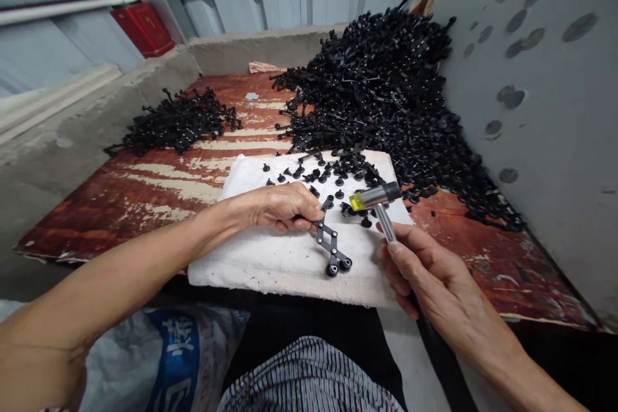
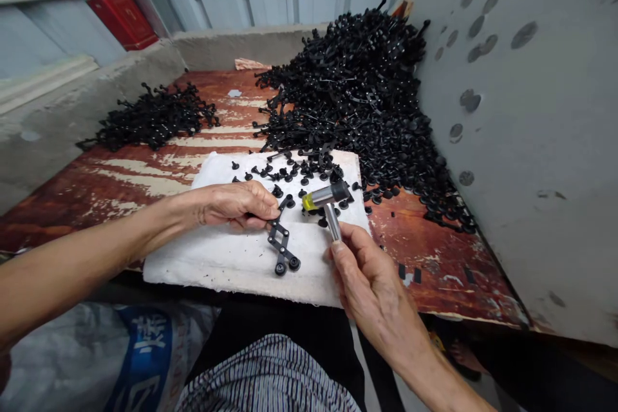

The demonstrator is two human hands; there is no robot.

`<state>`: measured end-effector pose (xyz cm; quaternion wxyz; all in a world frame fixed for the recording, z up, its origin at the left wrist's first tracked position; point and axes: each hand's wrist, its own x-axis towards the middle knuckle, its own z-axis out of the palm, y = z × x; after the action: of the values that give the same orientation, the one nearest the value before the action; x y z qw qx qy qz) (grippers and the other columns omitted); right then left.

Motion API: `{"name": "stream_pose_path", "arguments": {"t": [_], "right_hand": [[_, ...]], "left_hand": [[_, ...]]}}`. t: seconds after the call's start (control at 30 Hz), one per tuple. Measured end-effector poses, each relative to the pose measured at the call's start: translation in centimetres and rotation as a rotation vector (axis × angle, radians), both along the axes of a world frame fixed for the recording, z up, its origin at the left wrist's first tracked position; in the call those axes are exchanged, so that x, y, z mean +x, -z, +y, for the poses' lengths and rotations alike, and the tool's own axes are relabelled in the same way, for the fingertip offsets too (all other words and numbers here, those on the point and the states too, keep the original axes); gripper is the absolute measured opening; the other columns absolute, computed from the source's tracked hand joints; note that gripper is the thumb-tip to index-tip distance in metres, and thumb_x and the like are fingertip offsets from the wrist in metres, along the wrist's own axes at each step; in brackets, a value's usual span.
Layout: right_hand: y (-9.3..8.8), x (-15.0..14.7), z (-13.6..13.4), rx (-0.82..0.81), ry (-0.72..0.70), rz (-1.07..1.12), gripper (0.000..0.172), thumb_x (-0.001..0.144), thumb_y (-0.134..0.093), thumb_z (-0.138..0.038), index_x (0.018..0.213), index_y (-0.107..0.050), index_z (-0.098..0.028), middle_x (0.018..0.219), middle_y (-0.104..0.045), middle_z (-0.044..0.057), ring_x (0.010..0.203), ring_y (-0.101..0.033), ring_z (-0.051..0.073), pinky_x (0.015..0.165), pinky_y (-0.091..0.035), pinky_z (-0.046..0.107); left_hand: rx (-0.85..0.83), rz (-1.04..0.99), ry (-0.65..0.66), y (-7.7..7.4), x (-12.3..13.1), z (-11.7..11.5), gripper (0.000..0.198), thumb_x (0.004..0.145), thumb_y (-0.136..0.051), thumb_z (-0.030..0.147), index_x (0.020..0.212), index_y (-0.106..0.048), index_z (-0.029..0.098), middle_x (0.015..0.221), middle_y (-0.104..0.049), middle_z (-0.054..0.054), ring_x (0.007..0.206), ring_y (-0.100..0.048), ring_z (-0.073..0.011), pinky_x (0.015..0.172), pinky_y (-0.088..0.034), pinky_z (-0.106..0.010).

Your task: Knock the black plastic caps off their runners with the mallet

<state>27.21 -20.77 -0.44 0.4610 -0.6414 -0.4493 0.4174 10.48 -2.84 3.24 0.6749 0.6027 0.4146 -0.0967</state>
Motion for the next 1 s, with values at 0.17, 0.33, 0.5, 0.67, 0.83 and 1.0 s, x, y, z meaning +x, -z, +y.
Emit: {"name": "stream_pose_path", "arguments": {"t": [0.17,0.33,0.5,0.67,0.83,1.0], "right_hand": [[-0.6,0.7,2.0,0.370,-0.081,-0.558,0.044,0.092,-0.044,-0.021,0.136,-0.051,-0.018,0.123,-0.066,0.014,0.111,-0.064,0.026,0.091,-0.054,0.041],[-1.5,0.7,3.8,0.623,-0.083,-0.753,0.058,0.091,-0.041,-0.009,0.147,-0.041,-0.024,0.113,-0.068,0.011,0.101,-0.065,0.024,0.088,-0.054,0.040],[-1.7,0.9,4.0,0.400,-0.243,-0.899,0.057,0.087,-0.038,-0.010,0.143,-0.049,-0.020,0.079,-0.065,0.008,0.062,-0.061,0.020,0.062,-0.057,0.038],[-1.6,0.5,3.3,0.587,-0.051,-0.759,0.059,0.091,-0.042,-0.009,0.148,-0.041,-0.025,0.115,-0.068,0.012,0.091,-0.066,0.023,0.087,-0.054,0.042],[-1.4,0.5,3.5,0.439,-0.181,-0.738,0.055,0.087,-0.043,-0.010,0.140,-0.053,-0.022,0.109,-0.071,0.013,0.091,-0.069,0.027,0.080,-0.057,0.045],[-1.7,0.5,3.5,0.492,-0.090,-0.717,0.054,0.086,-0.045,-0.010,0.138,-0.055,-0.025,0.107,-0.072,0.011,0.092,-0.069,0.026,0.084,-0.057,0.044]], "left_hand": [[0.031,0.080,-0.026,-0.2,0.5,0.0,0.025,0.074,-0.057,0.011,0.050,-0.051,0.014,0.039,-0.038,0.004,0.030,-0.025,-0.0033,0.028,-0.015,-0.015],[-0.002,0.068,-0.009,-0.3,0.5,0.0,0.022,0.072,-0.057,0.014,0.051,-0.051,0.015,0.041,-0.038,0.005,0.031,-0.024,-0.0031,0.028,-0.014,-0.015],[0.016,0.053,0.017,-0.2,0.3,0.0,0.016,0.069,-0.059,0.015,0.053,-0.056,0.014,0.041,-0.038,0.005,0.032,-0.023,-0.0030,0.029,-0.014,-0.015],[-0.008,0.051,0.019,0.0,0.2,0.1,0.017,0.068,-0.062,0.018,0.053,-0.055,0.014,0.043,-0.038,0.004,0.033,-0.023,-0.0032,0.030,-0.014,-0.016],[0.004,0.094,0.014,-0.5,0.4,0.1,0.018,0.071,-0.059,0.017,0.054,-0.057,0.013,0.043,-0.037,0.005,0.032,-0.021,-0.0026,0.030,-0.014,-0.016],[-0.023,0.101,0.006,-0.5,0.5,0.1,0.021,0.071,-0.059,0.017,0.051,-0.052,0.014,0.044,-0.037,0.005,0.032,-0.019,-0.0020,0.031,-0.012,-0.016]]}}
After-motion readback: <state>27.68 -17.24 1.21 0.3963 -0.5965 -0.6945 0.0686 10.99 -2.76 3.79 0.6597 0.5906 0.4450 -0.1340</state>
